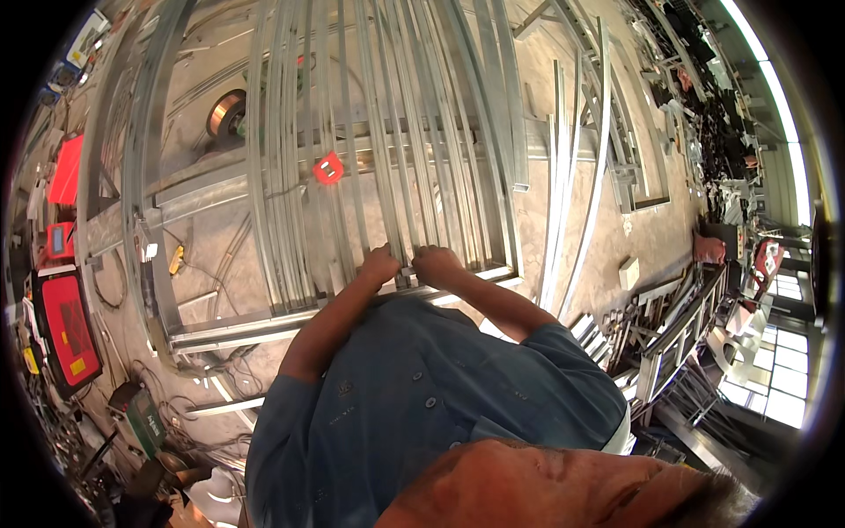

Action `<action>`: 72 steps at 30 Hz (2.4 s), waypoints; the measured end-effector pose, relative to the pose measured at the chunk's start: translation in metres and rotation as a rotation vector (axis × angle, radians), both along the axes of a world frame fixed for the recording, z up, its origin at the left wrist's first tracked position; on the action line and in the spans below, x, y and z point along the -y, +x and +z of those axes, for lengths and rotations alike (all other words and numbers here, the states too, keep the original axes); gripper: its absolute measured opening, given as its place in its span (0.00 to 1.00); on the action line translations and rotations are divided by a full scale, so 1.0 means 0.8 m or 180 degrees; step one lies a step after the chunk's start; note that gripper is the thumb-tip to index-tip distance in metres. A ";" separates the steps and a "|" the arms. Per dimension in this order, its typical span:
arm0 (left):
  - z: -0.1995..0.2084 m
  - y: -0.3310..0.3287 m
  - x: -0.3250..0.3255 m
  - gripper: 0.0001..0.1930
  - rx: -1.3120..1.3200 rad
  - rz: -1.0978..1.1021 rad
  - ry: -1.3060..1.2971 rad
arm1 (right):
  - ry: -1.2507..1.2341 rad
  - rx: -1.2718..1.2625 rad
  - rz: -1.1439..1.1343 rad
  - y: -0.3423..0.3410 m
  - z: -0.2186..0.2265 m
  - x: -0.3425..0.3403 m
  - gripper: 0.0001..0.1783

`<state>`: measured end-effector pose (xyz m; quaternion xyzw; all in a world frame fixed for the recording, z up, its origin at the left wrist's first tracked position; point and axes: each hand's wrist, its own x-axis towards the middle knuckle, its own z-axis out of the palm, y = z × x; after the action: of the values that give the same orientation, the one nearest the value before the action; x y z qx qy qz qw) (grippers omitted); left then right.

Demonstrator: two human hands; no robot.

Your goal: The person assembles a metal frame by placing metal bars into a grid and securing them with a handheld rivet gun. The person repeatedly positions bars, aligns them, and fastens them to the frame structure.

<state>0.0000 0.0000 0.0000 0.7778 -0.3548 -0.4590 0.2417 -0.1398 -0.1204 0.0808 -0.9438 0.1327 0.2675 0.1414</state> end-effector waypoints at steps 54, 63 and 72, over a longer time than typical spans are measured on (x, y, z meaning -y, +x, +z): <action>0.037 0.010 0.004 0.25 -0.0092 0.0040 0.0067 | 0.0467 0.0725 -0.1295 0.016 -0.001 0.033 0.34; 0.013 0.005 -0.006 0.11 0.0488 -0.0473 -0.0354 | -0.0127 -0.0111 -0.2450 0.153 -0.022 0.039 0.70; 0.034 0.016 0.003 0.27 -0.0048 -0.0205 -0.0029 | -0.0510 -0.0586 -0.2402 0.180 -0.034 0.050 0.75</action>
<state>0.0127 -0.0020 0.0274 0.7614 -0.3799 -0.4707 0.2331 0.0043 -0.1605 0.0540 -0.8089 0.5029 0.2689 0.1432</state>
